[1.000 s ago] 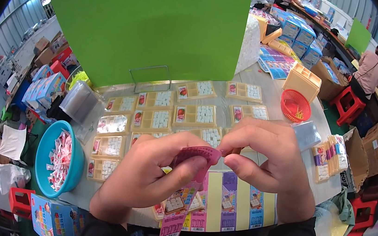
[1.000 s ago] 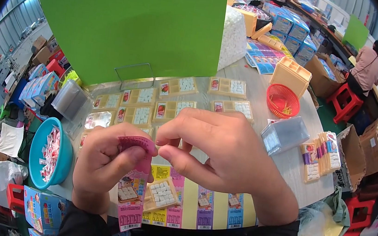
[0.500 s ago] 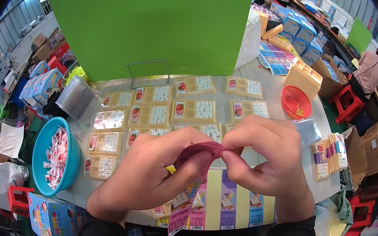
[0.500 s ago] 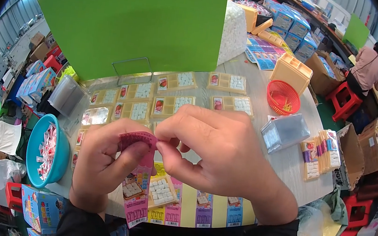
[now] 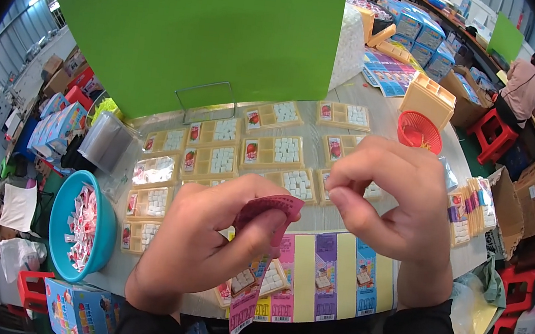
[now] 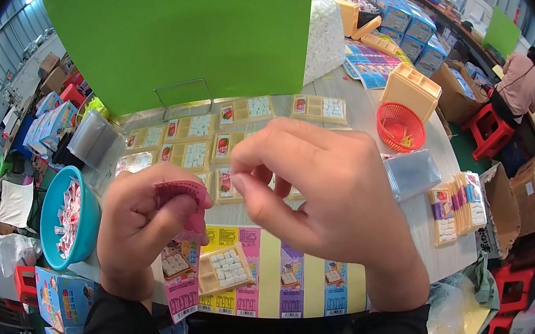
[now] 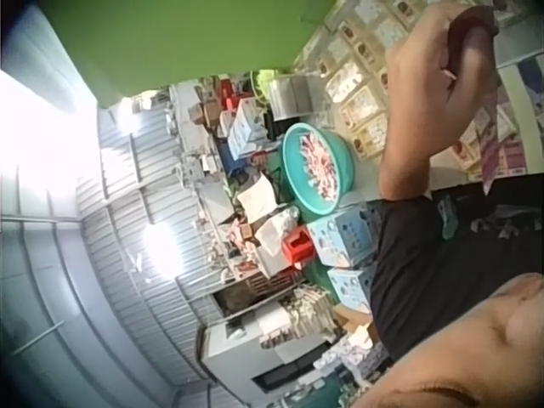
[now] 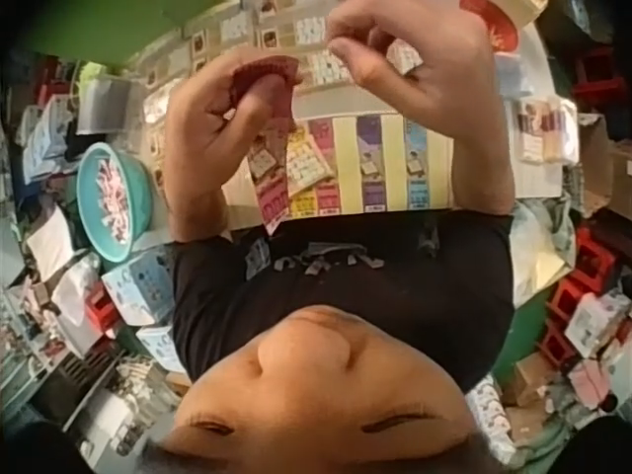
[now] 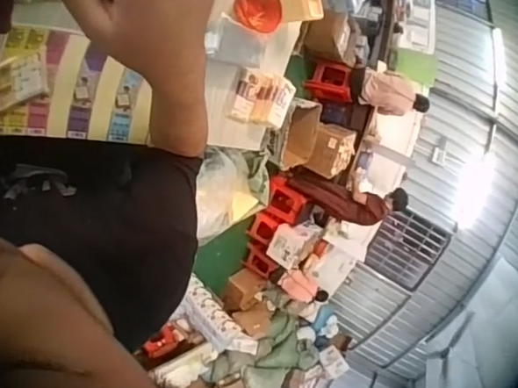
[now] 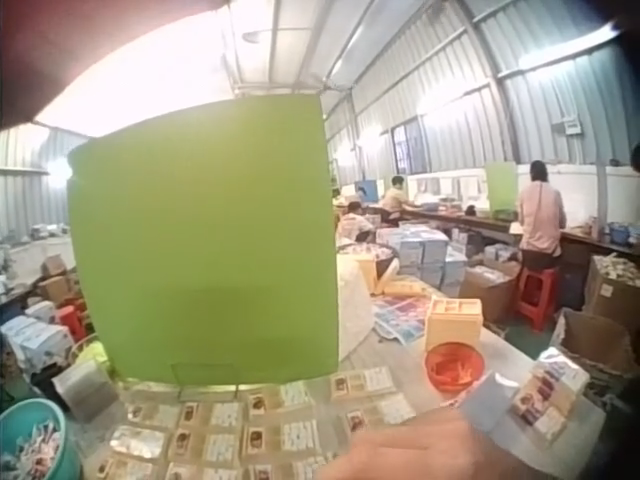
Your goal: Applying decorative cardboard sleeves and labels to small plastic trays filled with marshmallows.
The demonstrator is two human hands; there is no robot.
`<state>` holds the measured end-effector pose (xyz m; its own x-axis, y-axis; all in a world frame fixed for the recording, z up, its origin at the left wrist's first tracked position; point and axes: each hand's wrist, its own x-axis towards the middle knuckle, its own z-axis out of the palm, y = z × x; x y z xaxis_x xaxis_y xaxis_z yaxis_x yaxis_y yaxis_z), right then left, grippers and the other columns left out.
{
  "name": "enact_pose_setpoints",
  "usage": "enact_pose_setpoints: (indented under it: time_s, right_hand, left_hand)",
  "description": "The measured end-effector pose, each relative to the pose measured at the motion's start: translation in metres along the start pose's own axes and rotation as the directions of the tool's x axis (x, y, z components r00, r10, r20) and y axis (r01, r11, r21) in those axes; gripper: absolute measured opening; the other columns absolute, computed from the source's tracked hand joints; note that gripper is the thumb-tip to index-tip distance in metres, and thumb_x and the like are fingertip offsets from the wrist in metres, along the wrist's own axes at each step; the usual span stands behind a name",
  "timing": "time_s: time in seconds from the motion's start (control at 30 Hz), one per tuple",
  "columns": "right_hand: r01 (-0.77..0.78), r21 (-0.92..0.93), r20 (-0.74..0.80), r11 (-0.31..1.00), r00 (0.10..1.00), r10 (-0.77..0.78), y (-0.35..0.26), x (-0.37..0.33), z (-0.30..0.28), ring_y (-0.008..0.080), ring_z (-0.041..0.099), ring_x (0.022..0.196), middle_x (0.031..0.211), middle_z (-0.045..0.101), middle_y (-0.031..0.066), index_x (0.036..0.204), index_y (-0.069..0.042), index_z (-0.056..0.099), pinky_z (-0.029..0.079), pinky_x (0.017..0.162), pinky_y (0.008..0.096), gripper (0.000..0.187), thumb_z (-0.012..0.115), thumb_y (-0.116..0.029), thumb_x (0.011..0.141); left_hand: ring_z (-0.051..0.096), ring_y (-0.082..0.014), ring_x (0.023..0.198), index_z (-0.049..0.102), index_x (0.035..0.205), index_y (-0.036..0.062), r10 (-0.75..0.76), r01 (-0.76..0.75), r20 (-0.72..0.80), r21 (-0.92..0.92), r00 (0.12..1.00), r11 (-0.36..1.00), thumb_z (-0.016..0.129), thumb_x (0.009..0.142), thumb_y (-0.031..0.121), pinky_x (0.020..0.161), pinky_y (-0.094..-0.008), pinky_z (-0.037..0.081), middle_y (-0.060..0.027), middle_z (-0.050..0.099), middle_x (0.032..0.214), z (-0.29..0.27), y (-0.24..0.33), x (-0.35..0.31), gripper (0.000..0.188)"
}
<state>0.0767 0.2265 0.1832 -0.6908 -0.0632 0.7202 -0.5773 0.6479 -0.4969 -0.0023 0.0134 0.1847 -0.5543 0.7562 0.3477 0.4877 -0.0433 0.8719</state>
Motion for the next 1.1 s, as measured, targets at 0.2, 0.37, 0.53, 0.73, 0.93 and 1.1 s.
enact_pose_setpoints:
  time_s: [0.2, 0.37, 0.53, 0.73, 0.93, 1.1]
  right_hand:
    - [0.016, -0.061, 0.060, 0.998, 0.998, -0.012, 0.011, -0.001, -0.004, 0.0179, 0.063, 0.064, 0.074, 0.064, 0.0083, 0.090, 0.000, 0.068, 0.047, 0.056, 0.0279, 0.018, 0.059, 0.009, 0.077]
    - [-0.005, -0.069, 0.084, 0.998, 0.996, 0.010, 0.016, 0.000, -0.001, 0.0157, 0.063, 0.063, 0.074, 0.064, 0.0073, 0.091, 0.000, 0.068, 0.047, 0.056, 0.0265, 0.016, 0.064, 0.008, 0.079]
    - [-0.028, -0.036, 0.042, 0.999, 0.999, 0.030, 0.014, 0.001, -0.002, 0.0146, 0.062, 0.062, 0.074, 0.064, 0.0067, 0.089, 0.000, 0.068, 0.047, 0.056, 0.0254, 0.010, 0.066, 0.006, 0.081]
    - [-0.031, -0.118, 0.131, 0.993, 0.990, 0.046, 0.016, -0.001, -0.011, 0.0156, 0.061, 0.061, 0.072, 0.063, 0.0071, 0.082, 0.000, 0.064, 0.046, 0.055, 0.0272, 0.010, 0.071, -0.005, 0.086]
    - [0.071, -0.128, 0.113, 0.989, 0.992, -0.057, 0.003, -0.001, 0.002, 0.0205, 0.062, 0.059, 0.072, 0.063, 0.0061, 0.086, -0.004, 0.064, 0.045, 0.052, 0.0311, 0.012, 0.074, -0.007, 0.082]
    - [0.280, -0.217, 0.152, 0.935, 0.956, -0.251, -0.026, -0.002, 0.006, 0.0231, 0.061, 0.058, 0.076, 0.064, 0.0034, 0.091, -0.010, 0.065, 0.045, 0.050, 0.0323, 0.023, 0.077, -0.003, 0.072]
  left_hand:
    - [0.071, -0.0202, 0.065, 0.063, 0.096, -0.0093, -0.060, 0.059, -0.053, -0.004, 0.997, 0.998, 0.053, 0.091, -0.003, 0.059, -0.0261, 0.055, -0.0130, 0.068, 0.088, -0.003, 0.008, 0.000, 0.012]
    - [0.071, -0.0205, 0.066, 0.062, 0.095, -0.0093, -0.041, 0.041, -0.068, 0.008, 0.997, 0.999, 0.053, 0.093, -0.002, 0.059, -0.0268, 0.056, -0.0141, 0.068, 0.089, -0.004, 0.006, 0.000, 0.012]
    - [0.071, -0.0201, 0.067, 0.062, 0.095, -0.0096, -0.032, 0.033, -0.077, 0.018, 0.997, 0.999, 0.054, 0.092, -0.001, 0.059, -0.0266, 0.056, -0.0139, 0.068, 0.089, -0.002, 0.007, 0.000, 0.012]
    - [0.071, -0.0192, 0.068, 0.063, 0.093, -0.0086, -0.002, 0.008, -0.063, 0.096, 0.998, 0.995, 0.055, 0.092, -0.002, 0.062, -0.0272, 0.056, -0.0128, 0.068, 0.087, -0.007, 0.007, 0.001, 0.011]
    - [0.065, -0.0102, 0.089, 0.056, 0.120, -0.0063, 0.015, -0.040, -0.119, -0.210, 0.993, 0.977, 0.056, 0.096, -0.002, 0.072, -0.0251, 0.053, -0.0107, 0.069, 0.104, -0.002, -0.009, 0.001, 0.024]
    - [0.062, -0.0086, 0.089, 0.044, 0.133, -0.0052, 0.059, -0.088, -0.109, -0.277, 0.992, 0.957, 0.052, 0.101, 0.003, 0.067, -0.0238, 0.052, -0.0078, 0.063, 0.105, -0.017, -0.006, 0.005, 0.034]
